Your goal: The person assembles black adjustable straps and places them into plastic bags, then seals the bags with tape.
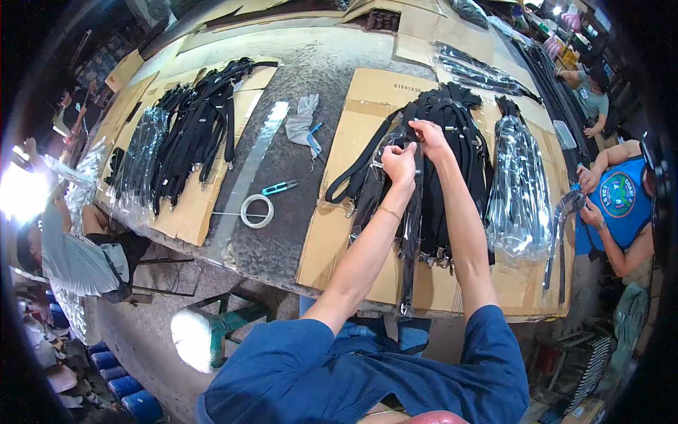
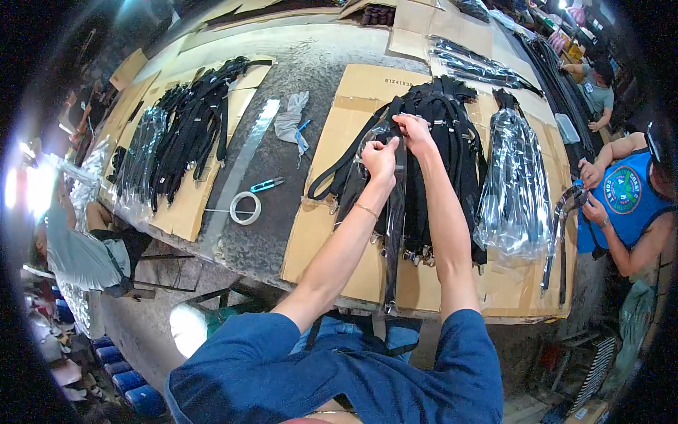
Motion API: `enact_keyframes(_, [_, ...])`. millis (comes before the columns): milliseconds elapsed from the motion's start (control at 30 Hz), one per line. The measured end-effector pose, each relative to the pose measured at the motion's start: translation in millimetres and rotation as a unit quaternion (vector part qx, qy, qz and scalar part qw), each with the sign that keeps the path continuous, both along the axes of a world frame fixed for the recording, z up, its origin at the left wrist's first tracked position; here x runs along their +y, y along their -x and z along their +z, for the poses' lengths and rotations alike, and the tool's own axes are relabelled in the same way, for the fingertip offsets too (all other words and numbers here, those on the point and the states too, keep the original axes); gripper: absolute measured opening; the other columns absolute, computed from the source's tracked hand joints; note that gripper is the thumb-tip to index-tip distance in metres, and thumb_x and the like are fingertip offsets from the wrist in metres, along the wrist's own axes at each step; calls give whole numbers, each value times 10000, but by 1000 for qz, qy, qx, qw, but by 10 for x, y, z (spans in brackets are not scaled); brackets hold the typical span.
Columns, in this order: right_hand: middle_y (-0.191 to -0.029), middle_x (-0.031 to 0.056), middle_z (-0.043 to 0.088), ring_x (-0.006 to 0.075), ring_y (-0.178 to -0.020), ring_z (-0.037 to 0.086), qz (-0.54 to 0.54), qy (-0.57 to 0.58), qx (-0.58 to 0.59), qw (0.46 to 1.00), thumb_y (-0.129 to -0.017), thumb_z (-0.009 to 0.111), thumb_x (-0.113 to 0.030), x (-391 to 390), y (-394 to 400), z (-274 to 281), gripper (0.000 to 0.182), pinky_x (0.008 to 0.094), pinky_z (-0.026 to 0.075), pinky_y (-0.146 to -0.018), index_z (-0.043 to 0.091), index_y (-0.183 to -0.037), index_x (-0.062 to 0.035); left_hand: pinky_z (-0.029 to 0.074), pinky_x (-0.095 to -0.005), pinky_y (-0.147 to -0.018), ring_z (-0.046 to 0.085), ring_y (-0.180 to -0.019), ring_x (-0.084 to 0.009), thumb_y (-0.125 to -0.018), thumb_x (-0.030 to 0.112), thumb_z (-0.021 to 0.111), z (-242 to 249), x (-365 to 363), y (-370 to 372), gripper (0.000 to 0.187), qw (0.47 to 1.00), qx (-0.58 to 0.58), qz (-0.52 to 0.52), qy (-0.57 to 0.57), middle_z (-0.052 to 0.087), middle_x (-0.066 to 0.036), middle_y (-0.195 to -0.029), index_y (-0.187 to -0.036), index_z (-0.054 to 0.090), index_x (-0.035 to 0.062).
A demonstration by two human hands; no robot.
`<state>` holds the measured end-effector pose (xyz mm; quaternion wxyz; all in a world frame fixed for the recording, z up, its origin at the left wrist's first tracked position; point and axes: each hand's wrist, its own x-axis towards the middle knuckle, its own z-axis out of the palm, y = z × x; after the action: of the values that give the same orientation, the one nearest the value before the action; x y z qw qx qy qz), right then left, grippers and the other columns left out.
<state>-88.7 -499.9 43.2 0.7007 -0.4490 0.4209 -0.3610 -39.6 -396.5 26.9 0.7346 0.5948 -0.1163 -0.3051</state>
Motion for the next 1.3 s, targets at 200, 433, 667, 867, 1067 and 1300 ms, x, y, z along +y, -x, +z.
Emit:
enact_keyframes(200, [-623, -35, 504, 57, -539, 430, -67, 28, -83, 994, -748, 688, -69, 120, 12, 45, 85, 216, 323, -476, 616, -709, -90, 436, -315, -592, 463, -600, -152, -715, 104, 786, 174, -169, 110, 356, 993, -47, 106, -27, 501, -26, -666, -686, 436, 49])
enact_keyframes(433, [-641, -57, 502, 50, -531, 439, 27, 27, -59, 998, -838, 662, -136, 234, 145, 124, 84, 211, 357, -476, 610, -889, -94, 484, -312, -550, 574, -583, -162, -768, 224, 758, 196, -306, 55, 326, 988, -39, 124, -85, 605, -80, -692, -697, 518, 15])
enact_keyframes(667, [-681, -9, 590, 48, -548, 494, -3, 100, 55, 993, -832, 692, -126, 234, 200, 134, 246, 211, 391, -475, 618, -1031, -1, 517, -368, -720, 663, -773, -287, -833, 309, 638, 290, 92, 43, 380, 959, -266, -88, -51, 670, -201, -883, -967, 640, -46])
enact_keyframes(867, [-715, 5, 602, 60, -598, 504, 9, 204, 62, 977, -829, 695, -117, 247, 374, 214, 289, 225, 397, -537, 623, -1061, 40, 512, -342, -754, 662, -863, -271, -826, 208, 644, 853, 389, -625, 375, 900, -416, -101, -86, 668, -203, -940, -1115, 600, -27])
enact_keyframes(1067, [-760, 24, 619, 73, -633, 526, 42, 225, 36, 973, -822, 691, -70, 487, 532, 634, 280, 229, 414, -554, 618, -1057, 63, 506, -256, -683, 608, -784, -122, -772, 115, 712, 1073, -199, -1178, 372, 799, -249, -548, 12, 642, -67, -912, -1100, 601, -20])
enact_keyframes(1300, [-781, 31, 639, 77, -649, 560, 49, 243, 66, 967, -797, 703, -40, 790, 789, 1471, 213, 200, 437, -574, 642, -985, 39, 491, -244, -662, 609, -721, -116, -709, 75, 743, 1796, 181, -876, 264, 806, -250, -533, 70, 650, -62, -809, -928, 622, -7])
